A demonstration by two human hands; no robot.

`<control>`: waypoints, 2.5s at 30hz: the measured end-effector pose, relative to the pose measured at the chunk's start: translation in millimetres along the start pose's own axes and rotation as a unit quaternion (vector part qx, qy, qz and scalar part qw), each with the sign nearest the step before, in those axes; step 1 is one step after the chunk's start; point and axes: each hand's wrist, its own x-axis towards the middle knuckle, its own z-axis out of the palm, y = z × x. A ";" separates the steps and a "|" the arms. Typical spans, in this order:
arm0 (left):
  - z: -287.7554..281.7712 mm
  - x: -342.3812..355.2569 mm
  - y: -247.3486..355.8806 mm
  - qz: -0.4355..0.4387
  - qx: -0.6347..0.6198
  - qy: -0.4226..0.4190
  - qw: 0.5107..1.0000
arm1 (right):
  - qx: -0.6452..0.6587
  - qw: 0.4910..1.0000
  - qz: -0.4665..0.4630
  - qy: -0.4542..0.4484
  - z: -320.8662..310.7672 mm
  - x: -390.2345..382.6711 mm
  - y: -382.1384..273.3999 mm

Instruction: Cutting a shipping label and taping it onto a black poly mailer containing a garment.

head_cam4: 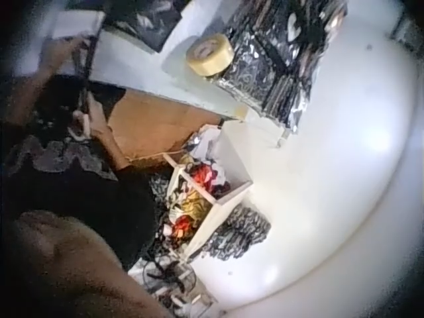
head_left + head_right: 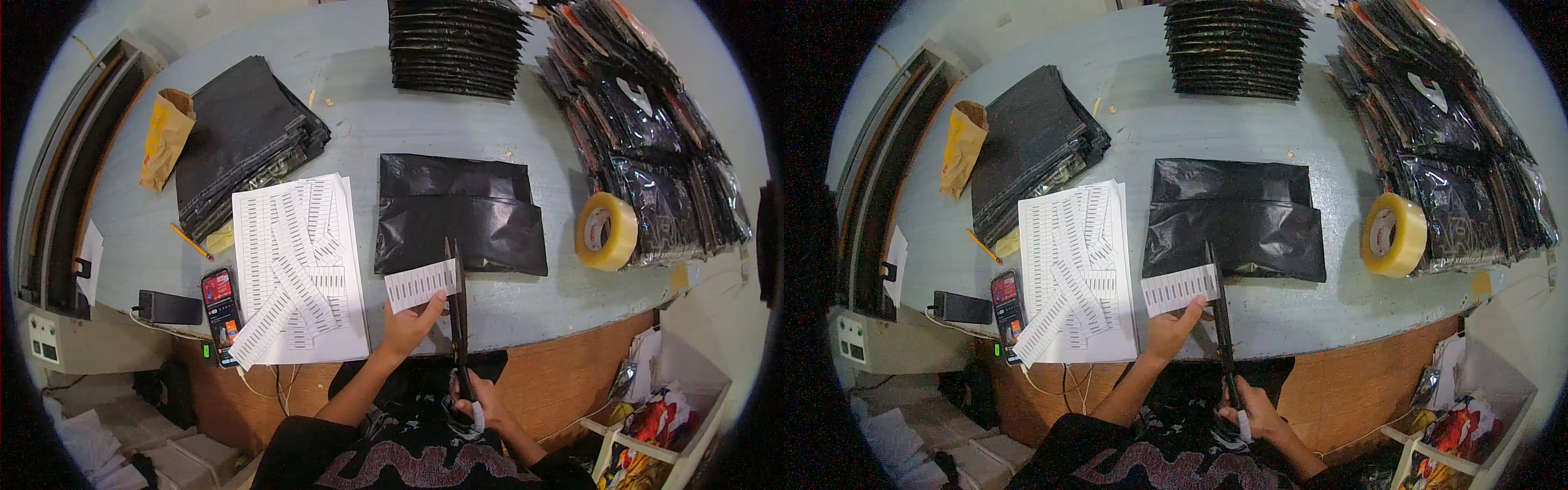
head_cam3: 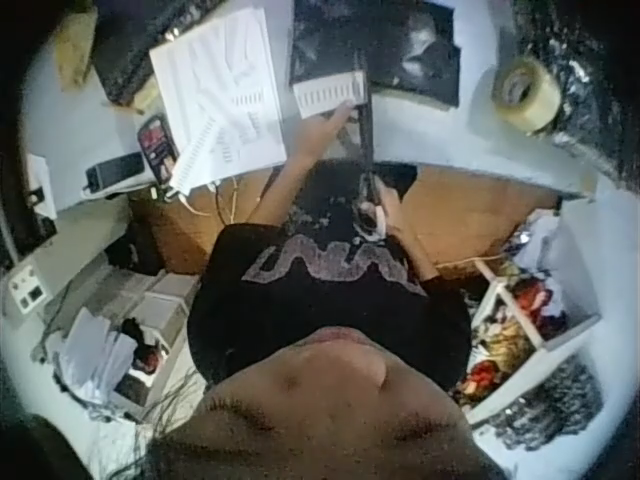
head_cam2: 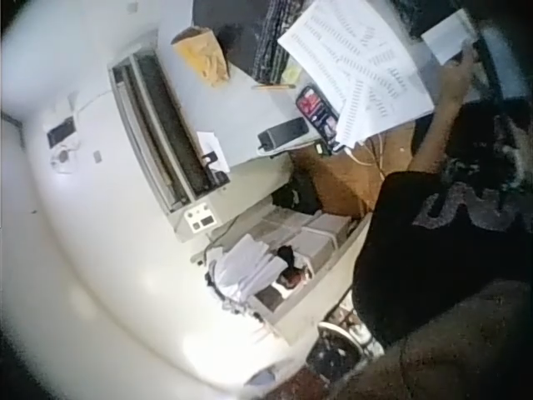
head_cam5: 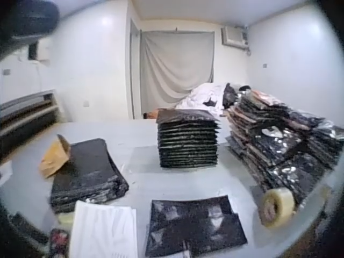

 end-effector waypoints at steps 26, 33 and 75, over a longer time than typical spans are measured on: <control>0.3 0.7 -2.3 -0.009 -0.016 -0.001 1.000 | -0.036 0.999 0.019 0.015 2.2 0.4 -5.2; 2.6 0.8 -2.1 0.004 -0.010 0.002 1.000 | -0.040 0.999 0.014 0.015 2.4 0.7 -3.3; 3.5 0.2 1.6 0.010 0.002 -0.002 1.000 | -0.064 0.997 0.010 0.040 5.7 0.0 -7.9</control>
